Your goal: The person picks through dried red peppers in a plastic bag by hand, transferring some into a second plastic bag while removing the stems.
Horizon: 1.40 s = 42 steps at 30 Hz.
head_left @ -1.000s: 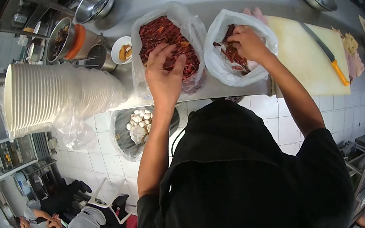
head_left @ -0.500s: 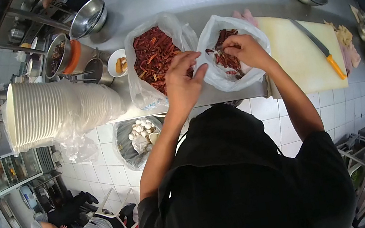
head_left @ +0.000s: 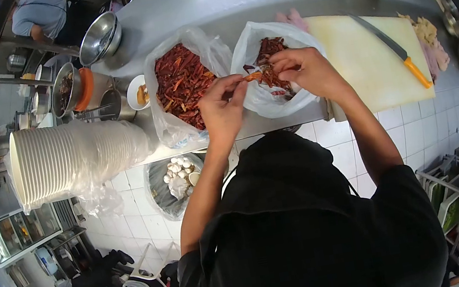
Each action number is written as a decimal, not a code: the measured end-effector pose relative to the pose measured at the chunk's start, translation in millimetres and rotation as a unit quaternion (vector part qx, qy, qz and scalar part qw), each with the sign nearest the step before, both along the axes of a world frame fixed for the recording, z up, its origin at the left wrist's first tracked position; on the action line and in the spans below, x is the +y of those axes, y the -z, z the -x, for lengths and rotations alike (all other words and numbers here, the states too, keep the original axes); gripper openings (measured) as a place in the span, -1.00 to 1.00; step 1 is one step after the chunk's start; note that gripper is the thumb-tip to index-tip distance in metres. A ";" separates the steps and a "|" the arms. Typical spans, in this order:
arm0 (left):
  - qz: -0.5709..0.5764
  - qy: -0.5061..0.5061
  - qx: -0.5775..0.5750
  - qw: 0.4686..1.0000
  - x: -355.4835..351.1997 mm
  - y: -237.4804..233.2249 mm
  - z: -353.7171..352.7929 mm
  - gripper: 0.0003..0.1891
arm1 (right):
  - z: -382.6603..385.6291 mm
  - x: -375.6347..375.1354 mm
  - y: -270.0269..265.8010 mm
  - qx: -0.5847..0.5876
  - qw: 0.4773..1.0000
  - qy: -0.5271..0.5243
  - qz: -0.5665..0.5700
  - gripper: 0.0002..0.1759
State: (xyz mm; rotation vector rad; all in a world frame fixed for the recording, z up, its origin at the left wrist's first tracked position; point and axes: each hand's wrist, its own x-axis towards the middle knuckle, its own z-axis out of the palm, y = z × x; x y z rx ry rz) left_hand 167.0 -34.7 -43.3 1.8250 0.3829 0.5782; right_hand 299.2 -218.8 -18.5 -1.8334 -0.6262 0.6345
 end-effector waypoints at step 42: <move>-0.019 -0.136 0.081 0.987 34.2 0.4 51.6 -0.79 | -9.1 103.2 -11.8 -0.188 0.978 -0.083 -0.027 -0.71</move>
